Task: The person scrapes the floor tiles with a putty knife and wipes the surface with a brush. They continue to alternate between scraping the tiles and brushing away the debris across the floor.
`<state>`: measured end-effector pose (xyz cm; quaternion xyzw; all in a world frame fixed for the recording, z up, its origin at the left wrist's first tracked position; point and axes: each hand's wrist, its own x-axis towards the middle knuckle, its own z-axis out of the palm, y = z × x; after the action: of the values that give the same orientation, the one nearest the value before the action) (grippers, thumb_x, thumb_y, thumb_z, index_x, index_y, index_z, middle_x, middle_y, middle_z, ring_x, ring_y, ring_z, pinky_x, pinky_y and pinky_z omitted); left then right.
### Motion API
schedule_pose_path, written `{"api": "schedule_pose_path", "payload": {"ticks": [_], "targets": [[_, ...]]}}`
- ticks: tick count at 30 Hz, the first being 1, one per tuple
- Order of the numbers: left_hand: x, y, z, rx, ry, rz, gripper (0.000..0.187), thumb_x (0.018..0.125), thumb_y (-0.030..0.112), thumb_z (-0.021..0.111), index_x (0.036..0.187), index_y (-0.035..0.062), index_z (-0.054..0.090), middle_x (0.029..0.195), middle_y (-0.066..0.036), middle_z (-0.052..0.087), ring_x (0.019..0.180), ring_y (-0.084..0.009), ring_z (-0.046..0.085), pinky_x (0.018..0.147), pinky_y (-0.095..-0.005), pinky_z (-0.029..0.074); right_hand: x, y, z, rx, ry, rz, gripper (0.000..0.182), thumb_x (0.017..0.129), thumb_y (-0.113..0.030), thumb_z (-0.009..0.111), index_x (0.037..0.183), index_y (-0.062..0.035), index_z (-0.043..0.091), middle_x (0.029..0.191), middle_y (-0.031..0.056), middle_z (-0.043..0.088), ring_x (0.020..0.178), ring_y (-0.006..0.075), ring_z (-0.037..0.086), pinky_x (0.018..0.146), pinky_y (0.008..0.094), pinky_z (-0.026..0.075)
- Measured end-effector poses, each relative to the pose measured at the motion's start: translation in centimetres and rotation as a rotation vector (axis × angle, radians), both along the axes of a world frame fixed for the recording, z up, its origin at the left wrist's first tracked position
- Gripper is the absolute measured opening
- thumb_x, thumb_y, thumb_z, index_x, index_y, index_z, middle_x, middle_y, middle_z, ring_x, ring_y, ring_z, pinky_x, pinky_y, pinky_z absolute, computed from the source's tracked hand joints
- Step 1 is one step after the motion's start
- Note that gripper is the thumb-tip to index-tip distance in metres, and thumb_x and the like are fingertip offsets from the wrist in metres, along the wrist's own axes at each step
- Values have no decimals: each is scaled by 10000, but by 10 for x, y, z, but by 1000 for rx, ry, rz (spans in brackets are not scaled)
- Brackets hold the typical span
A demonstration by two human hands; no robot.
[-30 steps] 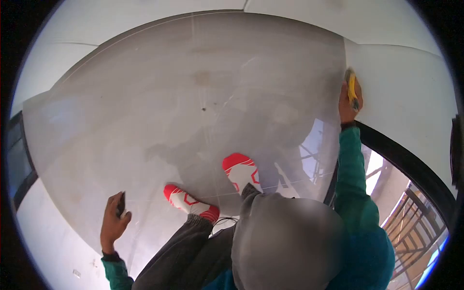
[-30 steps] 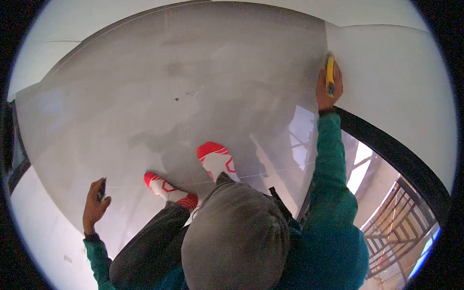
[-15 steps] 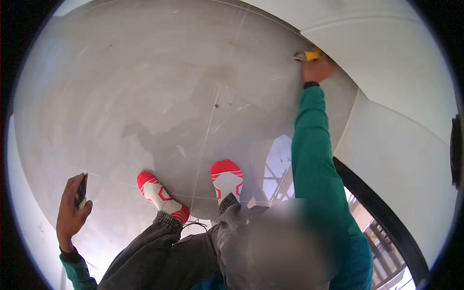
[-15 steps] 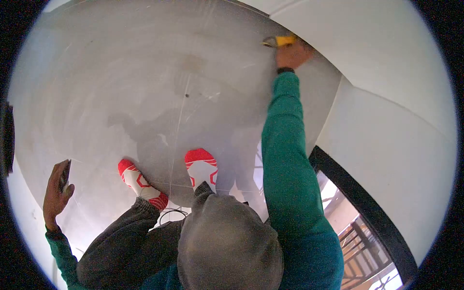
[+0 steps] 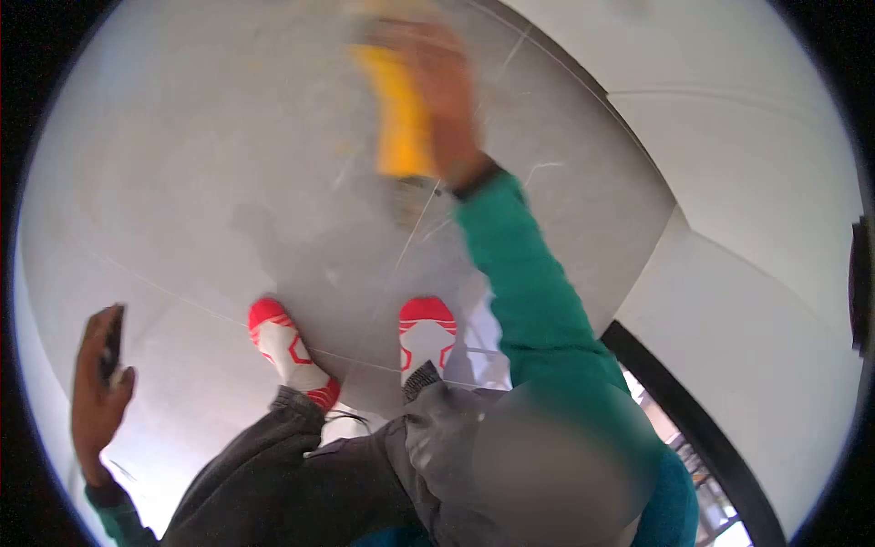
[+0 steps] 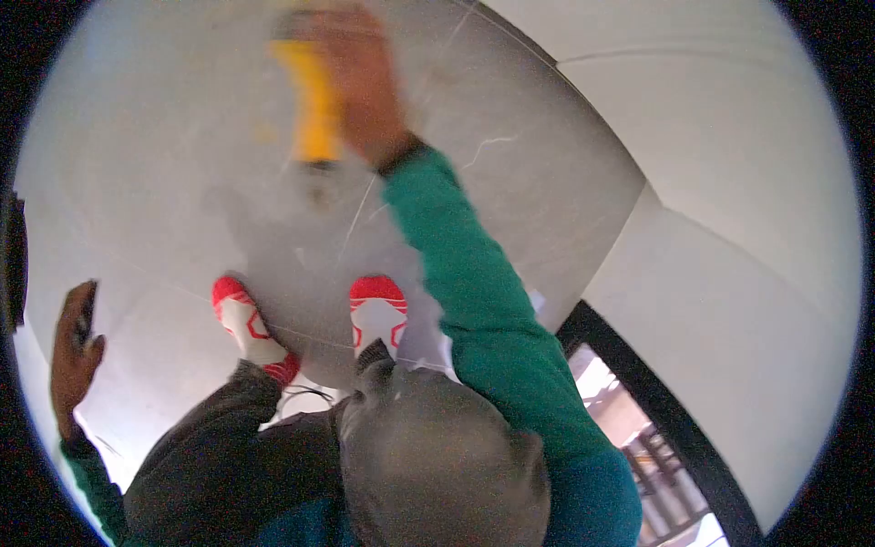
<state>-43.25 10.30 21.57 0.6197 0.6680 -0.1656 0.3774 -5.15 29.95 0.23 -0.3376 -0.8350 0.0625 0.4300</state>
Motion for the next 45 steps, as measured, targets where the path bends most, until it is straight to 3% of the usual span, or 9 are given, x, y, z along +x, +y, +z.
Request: {"api": "schedule_pose_path", "payload": {"ticks": [5,9,12,25,28,33,36,38,45], "targets": [[-21,-61,-8,-138,70,179,621,725,7,531,1310,82,337,1305,-139,380,1128,-281,385,906,-397,318,224,-93,-33,-129,-544,-517,272,864,-162,505,1081,-4,551,1117,134,559,1068,295,500,940,394,354],[-33,-89,-18,-281,37,305,532,759,59,562,1268,43,408,1242,-125,439,940,-232,491,747,-324,413,372,-134,-66,-345,-73,-957,413,806,-154,545,1167,34,476,1201,205,485,1117,312,457,939,393,345],[-43,-109,-23,-292,41,378,527,763,63,563,1266,40,409,1240,-125,443,947,-234,484,746,-326,409,458,-119,-88,-402,-414,-1279,454,750,-108,589,1161,47,474,1173,215,504,1068,330,492,901,371,382],[-22,-83,0,-285,103,383,511,783,97,571,1264,34,410,1245,-130,453,995,-249,459,772,-336,388,120,-12,-50,-209,-263,69,331,843,-151,535,1128,16,510,1043,174,578,966,287,570,828,329,439],[-20,-76,12,-170,78,335,510,788,106,567,1268,38,407,1259,-129,445,1001,-254,458,778,-342,387,148,-47,-43,143,-361,-177,329,845,-150,506,1131,13,506,1090,177,562,1025,297,541,873,359,415],[-22,-84,10,-219,114,357,503,793,105,569,1267,48,412,1258,-132,447,1006,-256,456,769,-348,391,339,-134,-52,-119,-328,-797,310,771,-31,478,1068,41,532,1032,198,575,952,314,563,839,379,430],[-21,-72,9,-226,97,326,502,792,106,573,1265,48,414,1252,-133,451,1003,-254,457,761,-345,393,434,-121,-81,-368,479,-937,379,699,-113,574,1060,-2,545,990,163,569,899,304,544,819,408,427],[-19,-60,11,-208,78,293,502,791,107,576,1263,49,417,1245,-134,455,1000,-251,457,753,-343,396,455,-115,-90,-326,-398,-1190,317,691,6,510,1004,42,549,965,184,588,892,309,564,806,372,434],[-5,-30,16,-185,53,230,506,801,133,586,1273,73,413,1218,-127,470,978,-240,457,730,-342,402,252,-126,-20,-531,-266,-578,303,797,-99,548,1079,10,528,995,156,580,935,310,545,848,350,397]]}}
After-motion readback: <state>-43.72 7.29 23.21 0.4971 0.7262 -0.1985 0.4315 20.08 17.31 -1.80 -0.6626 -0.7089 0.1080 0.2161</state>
